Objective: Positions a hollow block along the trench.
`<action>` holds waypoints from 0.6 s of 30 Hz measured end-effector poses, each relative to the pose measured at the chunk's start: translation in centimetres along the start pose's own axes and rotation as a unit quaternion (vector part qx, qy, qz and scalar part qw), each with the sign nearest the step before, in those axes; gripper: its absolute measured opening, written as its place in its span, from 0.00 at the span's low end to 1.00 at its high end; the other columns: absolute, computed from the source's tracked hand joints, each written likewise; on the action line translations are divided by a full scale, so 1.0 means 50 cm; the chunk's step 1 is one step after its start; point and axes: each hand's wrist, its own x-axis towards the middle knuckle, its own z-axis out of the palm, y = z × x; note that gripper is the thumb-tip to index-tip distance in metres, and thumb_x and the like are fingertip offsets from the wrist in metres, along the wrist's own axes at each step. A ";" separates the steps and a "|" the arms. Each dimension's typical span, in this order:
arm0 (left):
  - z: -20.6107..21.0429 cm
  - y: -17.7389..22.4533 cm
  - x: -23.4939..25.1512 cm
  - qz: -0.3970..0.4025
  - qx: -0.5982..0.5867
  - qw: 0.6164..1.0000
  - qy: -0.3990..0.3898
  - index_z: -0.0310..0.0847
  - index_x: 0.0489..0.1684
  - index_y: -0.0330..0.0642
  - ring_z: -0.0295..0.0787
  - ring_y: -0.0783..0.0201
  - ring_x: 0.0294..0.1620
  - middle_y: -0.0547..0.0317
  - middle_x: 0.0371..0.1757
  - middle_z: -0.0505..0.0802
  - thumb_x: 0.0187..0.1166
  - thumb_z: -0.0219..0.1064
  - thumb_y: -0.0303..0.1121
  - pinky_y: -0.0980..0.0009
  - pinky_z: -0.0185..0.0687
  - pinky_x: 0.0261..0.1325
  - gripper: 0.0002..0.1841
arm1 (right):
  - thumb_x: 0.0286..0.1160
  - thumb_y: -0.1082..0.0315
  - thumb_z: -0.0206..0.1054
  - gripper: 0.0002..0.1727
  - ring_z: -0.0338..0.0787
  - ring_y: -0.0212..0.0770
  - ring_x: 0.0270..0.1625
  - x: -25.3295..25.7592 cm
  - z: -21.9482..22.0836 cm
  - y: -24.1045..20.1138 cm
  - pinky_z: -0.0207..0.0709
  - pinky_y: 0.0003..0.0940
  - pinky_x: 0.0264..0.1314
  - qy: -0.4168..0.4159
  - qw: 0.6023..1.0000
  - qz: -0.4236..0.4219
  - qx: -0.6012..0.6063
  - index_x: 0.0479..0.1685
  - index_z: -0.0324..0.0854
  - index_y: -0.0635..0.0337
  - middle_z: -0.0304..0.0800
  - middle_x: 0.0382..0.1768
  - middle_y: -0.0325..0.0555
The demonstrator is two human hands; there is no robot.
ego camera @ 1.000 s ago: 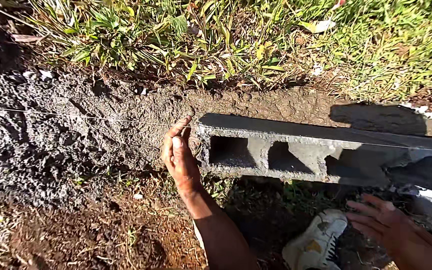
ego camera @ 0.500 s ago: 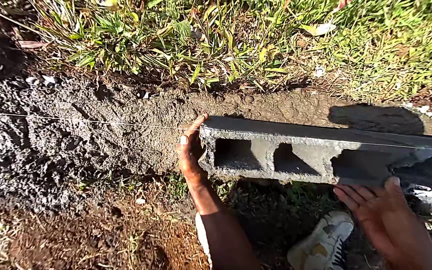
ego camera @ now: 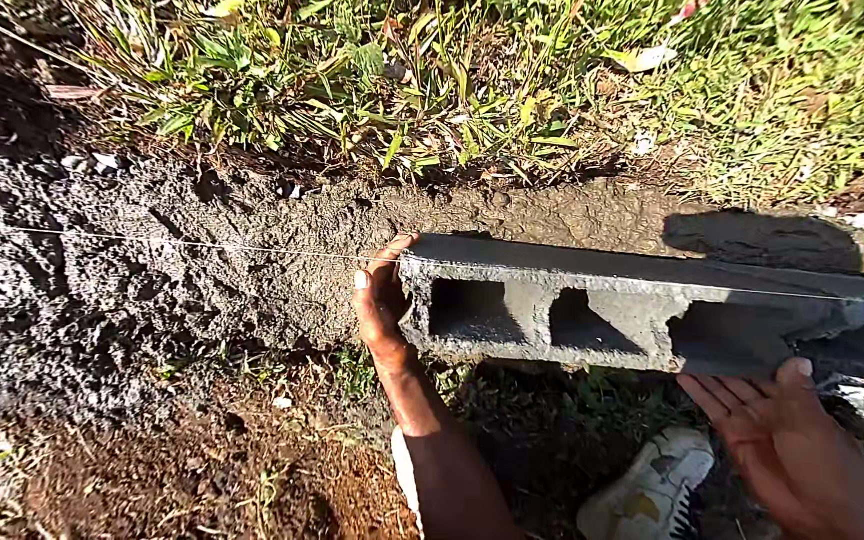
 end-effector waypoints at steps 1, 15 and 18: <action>0.001 0.000 0.000 0.000 0.000 1.000 0.004 0.85 0.63 0.44 0.81 0.61 0.76 0.58 0.70 0.89 0.88 0.34 0.65 0.60 0.73 0.82 0.39 | 0.96 0.45 0.37 0.32 0.96 0.43 0.57 0.000 0.000 0.000 0.91 0.40 0.63 0.000 1.000 0.000 0.000 0.79 0.61 0.63 0.90 0.61 0.48; 0.005 0.005 0.001 0.001 -0.002 1.000 0.006 0.86 0.60 0.45 0.82 0.62 0.75 0.59 0.68 0.90 0.88 0.28 0.66 0.61 0.73 0.81 0.42 | 0.96 0.45 0.36 0.32 0.96 0.45 0.57 0.001 0.002 -0.001 0.92 0.42 0.63 0.000 1.000 -0.008 -0.008 0.75 0.64 0.64 0.92 0.59 0.49; 0.007 0.007 0.003 0.004 -0.008 1.000 0.004 0.86 0.59 0.47 0.83 0.63 0.73 0.61 0.67 0.91 0.88 0.29 0.67 0.62 0.75 0.81 0.42 | 0.96 0.45 0.36 0.32 0.96 0.46 0.57 0.002 0.002 -0.001 0.91 0.42 0.63 0.000 1.000 -0.009 -0.011 0.76 0.64 0.64 0.92 0.59 0.49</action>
